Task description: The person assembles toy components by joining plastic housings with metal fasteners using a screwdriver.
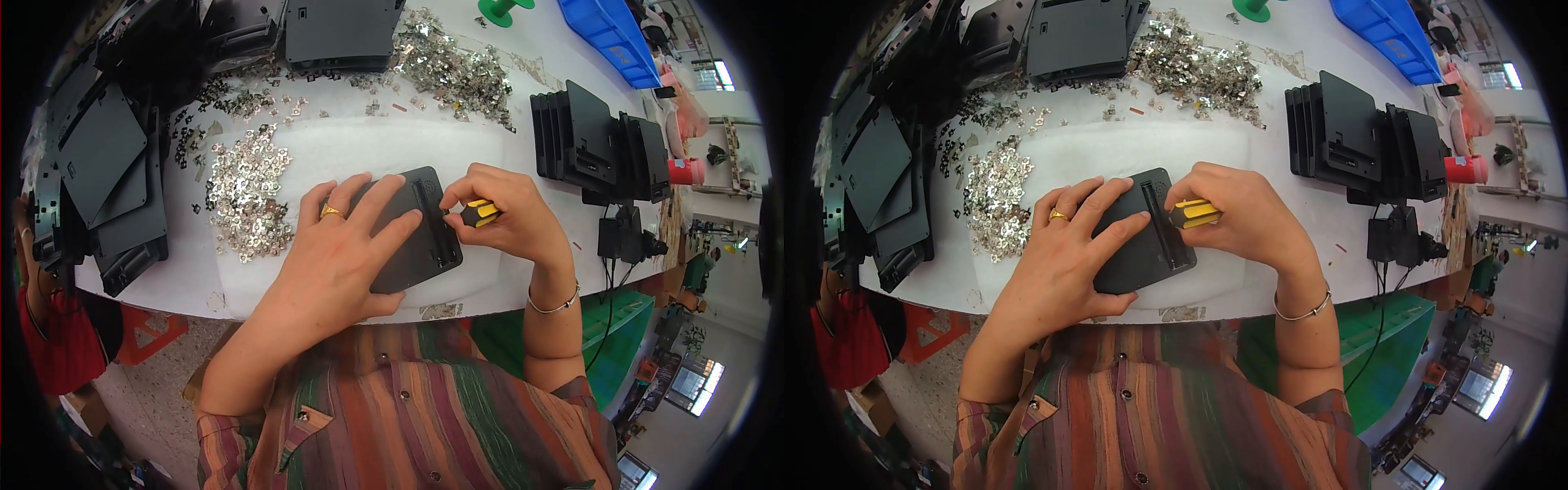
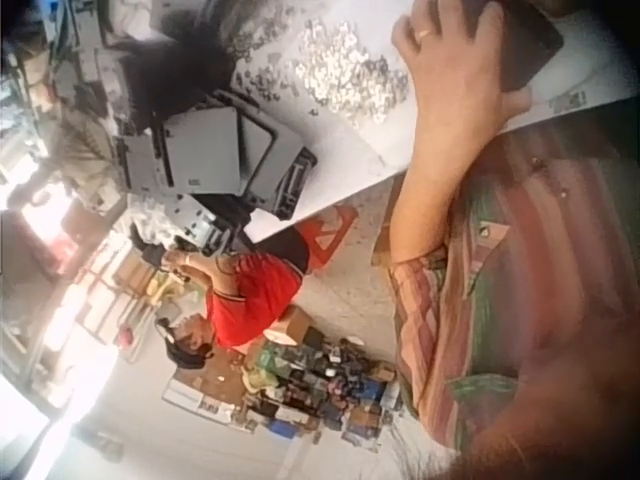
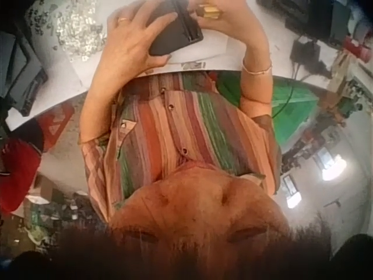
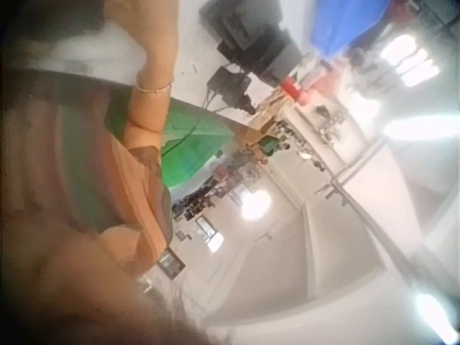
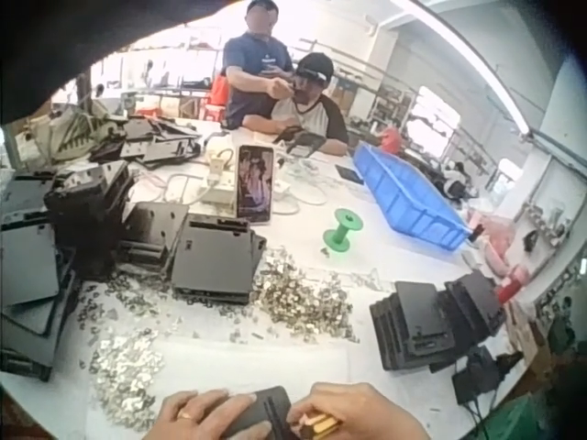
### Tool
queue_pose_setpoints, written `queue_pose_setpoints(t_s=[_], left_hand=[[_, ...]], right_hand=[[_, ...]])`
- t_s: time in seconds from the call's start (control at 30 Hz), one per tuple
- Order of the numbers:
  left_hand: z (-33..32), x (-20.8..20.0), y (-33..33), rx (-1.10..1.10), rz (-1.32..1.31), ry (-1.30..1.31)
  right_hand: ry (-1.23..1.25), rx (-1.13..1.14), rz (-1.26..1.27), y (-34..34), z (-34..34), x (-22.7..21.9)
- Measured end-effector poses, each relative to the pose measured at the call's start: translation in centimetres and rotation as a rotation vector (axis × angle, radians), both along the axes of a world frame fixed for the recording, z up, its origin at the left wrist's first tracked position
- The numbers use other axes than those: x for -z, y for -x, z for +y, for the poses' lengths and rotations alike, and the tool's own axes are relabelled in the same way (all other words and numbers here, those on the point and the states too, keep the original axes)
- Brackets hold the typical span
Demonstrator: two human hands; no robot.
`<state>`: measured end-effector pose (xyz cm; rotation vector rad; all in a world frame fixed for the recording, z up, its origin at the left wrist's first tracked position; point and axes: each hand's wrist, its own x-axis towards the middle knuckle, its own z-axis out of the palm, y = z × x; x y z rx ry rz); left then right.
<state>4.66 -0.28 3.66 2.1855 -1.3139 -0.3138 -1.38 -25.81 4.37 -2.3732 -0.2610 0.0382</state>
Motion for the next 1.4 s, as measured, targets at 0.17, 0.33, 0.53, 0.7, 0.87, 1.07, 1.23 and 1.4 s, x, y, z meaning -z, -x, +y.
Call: queue_pose_setpoints(t_s=[0.17, 0.33, 0.53, 0.7, 0.87, 1.07, 1.23, 1.4], left_hand=[[0.0, -0.1, -0.3, 0.005, 0.004, -0.017], [0.0, -0.2, -0.5, 0.014, -0.008, -0.031], [0.0, 0.0, -0.5, 0.006, 0.014, -0.026], [0.0, 0.2, -0.3, 0.004, 0.017, 0.001], [0.0, 0.7, -0.1, -0.012, 0.023, 0.025], [0.1, 1.0, -0.5, 0.005, 0.051, 0.055], [0.1, 1.0, -0.8, 0.022, 0.029, 0.043], [0.2, 1.0, -1.0, 0.026, 0.052, 0.046]], right_hand=[[0.051, -0.048, 0.103, 0.6, 0.0, -0.1], [0.234, -0.055, 0.055, 0.8, 0.8, -0.9], [0.441, -0.025, -0.062, 1.7, 2.8, -1.5], [0.434, 0.024, -0.086, 2.3, 3.3, -1.6], [0.567, 0.03, -0.156, 2.7, 4.0, -1.0], [0.576, 0.058, -0.16, 2.8, 4.3, -1.5], [0.373, 0.114, -0.074, 2.3, 3.6, -1.2], [0.196, 0.119, -0.008, 2.1, 2.4, -1.0]])
